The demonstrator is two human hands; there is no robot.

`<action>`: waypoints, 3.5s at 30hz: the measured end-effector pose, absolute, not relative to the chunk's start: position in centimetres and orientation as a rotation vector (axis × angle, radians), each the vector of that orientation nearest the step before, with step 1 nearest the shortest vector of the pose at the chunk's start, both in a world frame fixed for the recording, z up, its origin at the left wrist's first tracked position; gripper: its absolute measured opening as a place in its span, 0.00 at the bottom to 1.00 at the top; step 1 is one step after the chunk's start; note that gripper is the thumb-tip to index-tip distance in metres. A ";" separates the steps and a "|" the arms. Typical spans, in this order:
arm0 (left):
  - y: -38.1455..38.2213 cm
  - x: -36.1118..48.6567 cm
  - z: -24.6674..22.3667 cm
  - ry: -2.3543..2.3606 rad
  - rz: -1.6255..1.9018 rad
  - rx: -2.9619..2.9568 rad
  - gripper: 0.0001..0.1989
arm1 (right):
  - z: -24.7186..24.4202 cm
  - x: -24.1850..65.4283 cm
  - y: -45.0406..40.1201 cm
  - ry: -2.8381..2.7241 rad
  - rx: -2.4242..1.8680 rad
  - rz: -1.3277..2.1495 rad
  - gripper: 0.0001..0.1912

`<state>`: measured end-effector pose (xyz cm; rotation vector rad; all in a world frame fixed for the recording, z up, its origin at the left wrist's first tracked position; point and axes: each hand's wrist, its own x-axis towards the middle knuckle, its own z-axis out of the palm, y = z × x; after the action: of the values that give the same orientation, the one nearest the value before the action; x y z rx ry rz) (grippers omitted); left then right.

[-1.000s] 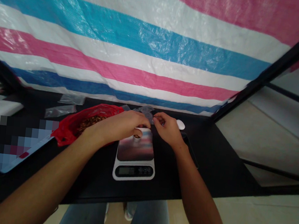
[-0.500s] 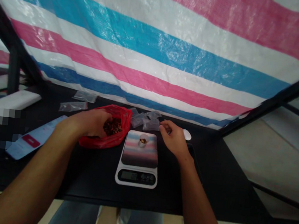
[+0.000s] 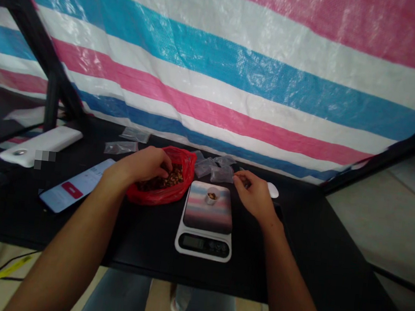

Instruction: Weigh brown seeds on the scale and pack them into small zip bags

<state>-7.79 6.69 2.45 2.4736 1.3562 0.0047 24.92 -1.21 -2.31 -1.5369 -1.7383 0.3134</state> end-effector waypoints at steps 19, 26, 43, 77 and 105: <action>6.1 -6.4 2.8 1.140 0.042 2.390 0.14 | -2.3 24.7 -1.3 -1.775 -1.557 0.319 0.10; 5.0 -5.5 3.5 0.998 0.366 2.416 0.14 | -2.2 24.5 -1.3 -1.794 -1.542 0.325 0.09; 2.0 0.6 1.5 0.532 0.513 2.609 0.09 | -1.7 24.2 -1.6 -1.811 -1.516 0.307 0.07; 2.2 2.0 -0.3 0.443 0.715 2.510 0.14 | -1.4 24.1 -1.8 -1.838 -1.475 0.428 0.07; 4.8 -4.0 1.9 1.035 0.417 2.531 0.12 | -0.6 22.7 -2.9 -1.817 -1.231 0.757 0.08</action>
<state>-4.02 4.76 1.93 2.5311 1.0354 0.4175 22.69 -2.95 -0.58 -1.2308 -1.8170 0.7571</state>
